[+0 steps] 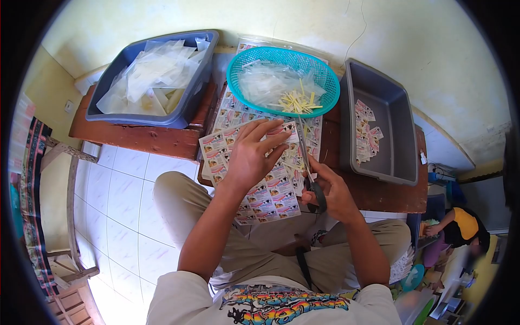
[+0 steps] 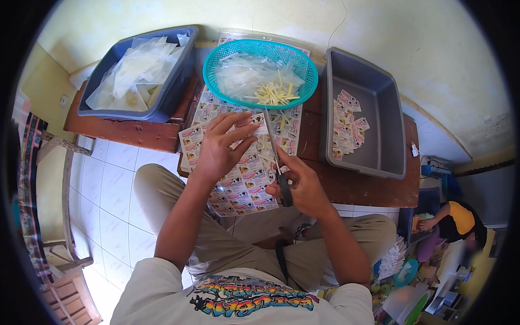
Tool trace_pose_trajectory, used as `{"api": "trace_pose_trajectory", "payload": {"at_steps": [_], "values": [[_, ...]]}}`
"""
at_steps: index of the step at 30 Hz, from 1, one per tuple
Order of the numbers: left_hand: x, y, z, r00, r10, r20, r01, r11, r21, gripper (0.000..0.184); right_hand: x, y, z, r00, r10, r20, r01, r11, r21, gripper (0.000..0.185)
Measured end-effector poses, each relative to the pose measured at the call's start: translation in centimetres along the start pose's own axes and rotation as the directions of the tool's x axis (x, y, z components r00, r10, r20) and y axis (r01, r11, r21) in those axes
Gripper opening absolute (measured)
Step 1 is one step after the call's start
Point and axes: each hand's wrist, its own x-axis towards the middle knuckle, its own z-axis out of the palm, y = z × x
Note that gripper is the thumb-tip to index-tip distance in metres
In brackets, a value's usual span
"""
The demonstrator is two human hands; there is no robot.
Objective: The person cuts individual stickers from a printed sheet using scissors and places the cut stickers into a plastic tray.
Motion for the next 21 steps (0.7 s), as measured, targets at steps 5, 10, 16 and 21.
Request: {"api": "trace_pose_trajectory", "payload": {"at_steps": [5, 10, 16, 21], "values": [[-0.09, 0.07, -0.02, 1.000, 0.004, 0.010, -0.004, 1.000, 0.006, 0.038, 0.09, -0.29, 0.01, 0.999, 0.015, 0.034, -0.016, 0.999, 0.032, 0.099], [-0.30, 0.22, -0.32, 0.999, -0.011, 0.032, 0.011, 1.000, 0.006, 0.038, 0.27, -0.20, 0.13, 0.999, 0.004, 0.035, -0.005, 1.000, 0.018, 0.098], [-0.53, 0.28, -0.31, 0.999, -0.019, 0.042, 0.018, 1.000, 0.009, 0.037, 0.44, 0.21, 0.31, 0.999, 0.007, 0.034, -0.009, 0.998, 0.059, 0.098], [-0.56, 0.35, -0.31, 0.999, -0.020, 0.049, 0.020, 1.000, -0.001, 0.037, 0.47, 0.18, 0.47, 1.000, 0.009, 0.027, -0.011, 0.996, 0.092, 0.097]]}}
